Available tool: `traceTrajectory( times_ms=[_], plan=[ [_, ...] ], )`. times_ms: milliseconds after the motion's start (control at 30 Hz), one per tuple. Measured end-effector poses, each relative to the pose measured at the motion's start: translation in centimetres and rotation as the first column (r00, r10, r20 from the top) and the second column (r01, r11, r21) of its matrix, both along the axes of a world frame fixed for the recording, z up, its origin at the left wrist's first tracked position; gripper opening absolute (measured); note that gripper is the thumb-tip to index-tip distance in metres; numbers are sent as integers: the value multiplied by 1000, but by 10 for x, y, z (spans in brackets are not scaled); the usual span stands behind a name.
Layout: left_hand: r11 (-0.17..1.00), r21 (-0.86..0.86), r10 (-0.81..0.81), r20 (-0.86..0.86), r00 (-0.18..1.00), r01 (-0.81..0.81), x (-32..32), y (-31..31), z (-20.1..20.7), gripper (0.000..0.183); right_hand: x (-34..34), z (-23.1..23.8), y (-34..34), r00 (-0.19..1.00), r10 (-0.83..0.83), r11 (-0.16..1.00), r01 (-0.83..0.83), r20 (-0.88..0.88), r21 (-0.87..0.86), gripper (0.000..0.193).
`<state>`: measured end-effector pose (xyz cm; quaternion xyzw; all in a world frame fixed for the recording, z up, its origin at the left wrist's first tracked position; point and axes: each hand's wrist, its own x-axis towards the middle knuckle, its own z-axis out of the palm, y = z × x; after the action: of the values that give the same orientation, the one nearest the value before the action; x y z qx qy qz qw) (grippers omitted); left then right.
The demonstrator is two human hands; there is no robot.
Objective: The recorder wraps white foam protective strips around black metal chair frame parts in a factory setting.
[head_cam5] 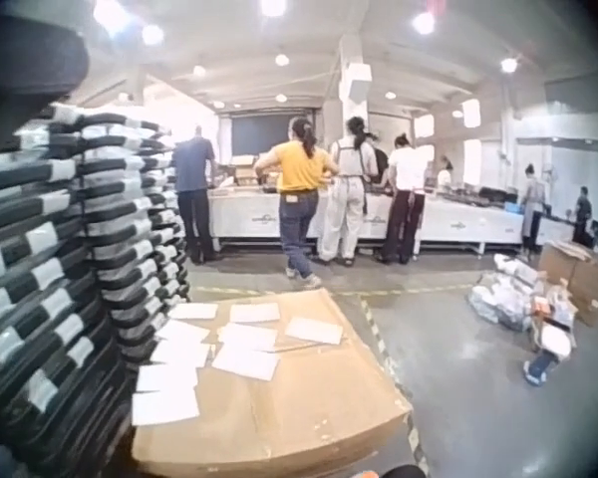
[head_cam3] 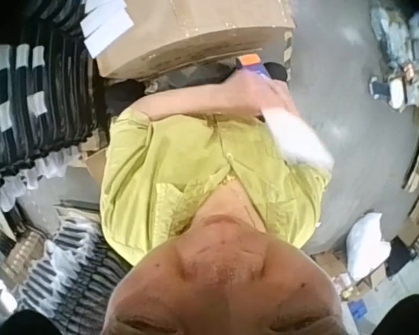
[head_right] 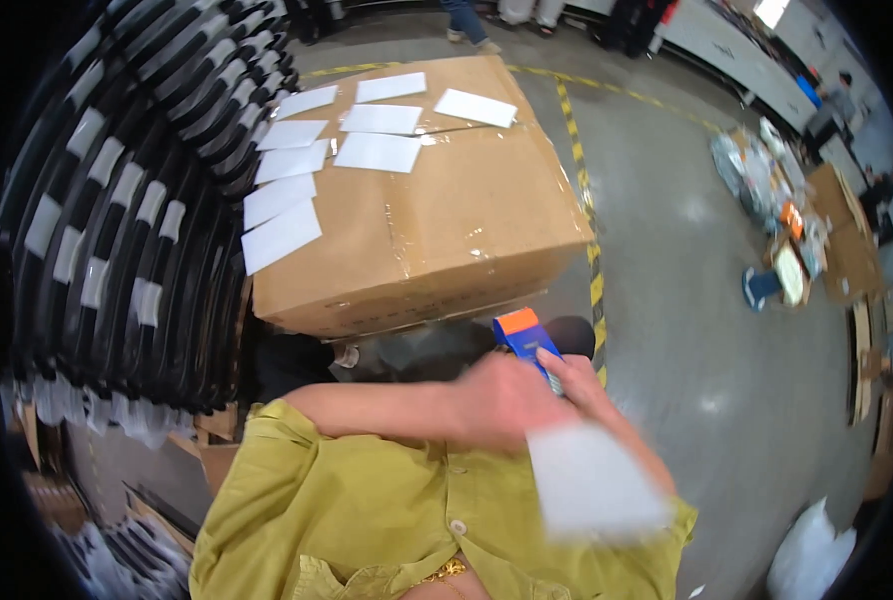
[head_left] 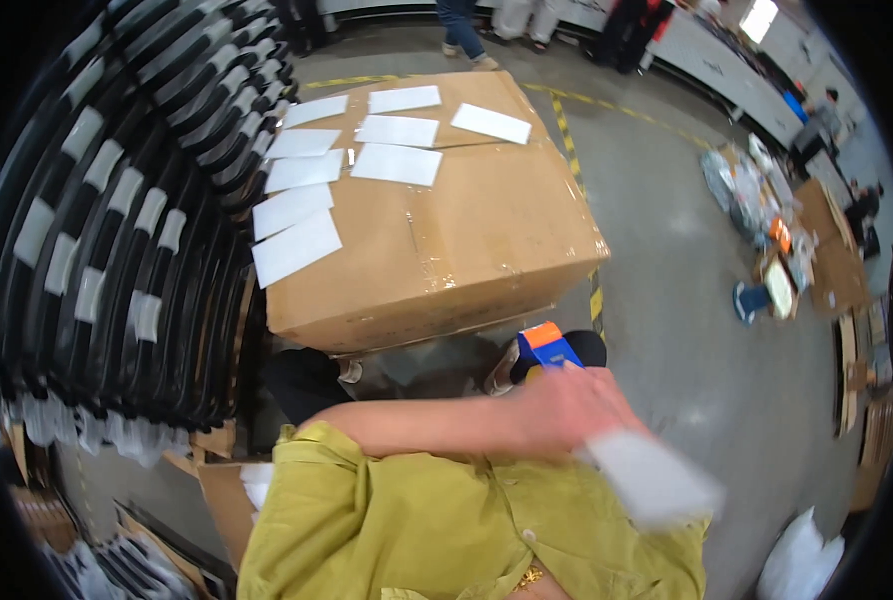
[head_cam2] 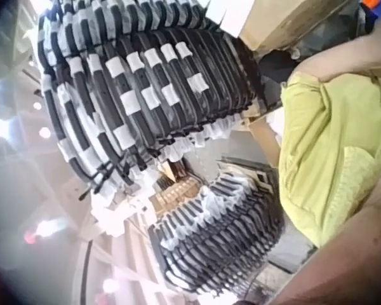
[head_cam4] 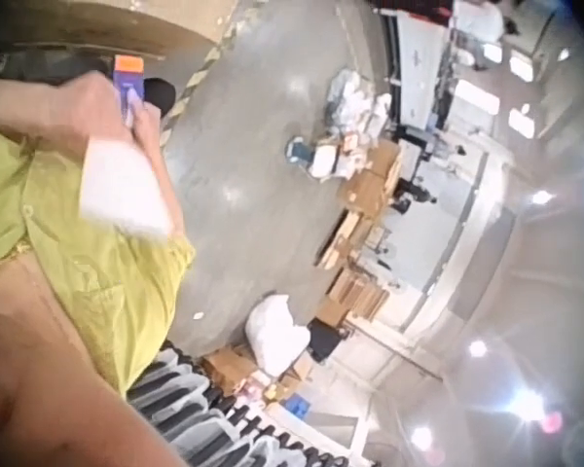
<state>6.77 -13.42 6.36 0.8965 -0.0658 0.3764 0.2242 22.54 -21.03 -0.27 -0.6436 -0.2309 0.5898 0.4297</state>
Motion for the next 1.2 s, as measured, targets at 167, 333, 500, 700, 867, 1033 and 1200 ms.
traceTrajectory(
  times_ms=[167, 333, 500, 700, 867, 1033, 1200],
  plan=[
    [768, -355, 546, -70, 835, -532, -80, 41, -7, 14, 23, 63, 19, 879, 74, 929, -232, 472, 287, 35],
    [572, -371, 723, -193, 663, -732, -135, 15, -43, 18, 16, 67, 120, -20, -49, 830, -557, 999, 30, 41],
    [325, -397, 772, -413, 483, -858, -178, -12, -47, 18, 58, 22, 196, -312, -142, 857, -514, 939, -41, 46],
    [54, -828, 986, -44, 160, -558, -240, 14, -75, 19, 40, 37, 203, -335, 27, 885, -430, 942, -178, 51],
    [54, -883, 986, 121, -116, -466, -294, 122, -116, 19, 155, 14, 202, 305, -384, 842, -271, 871, 466, 34],
    [-218, -816, 976, -181, -120, -535, -312, 188, -163, 23, 168, -61, 173, 884, -327, 941, 270, 333, 206, 23],
    [-63, -945, 985, -110, 130, -320, -254, 227, -186, 26, 161, -75, 163, 927, -375, 898, 354, 33, 263, 32]
  ],
)
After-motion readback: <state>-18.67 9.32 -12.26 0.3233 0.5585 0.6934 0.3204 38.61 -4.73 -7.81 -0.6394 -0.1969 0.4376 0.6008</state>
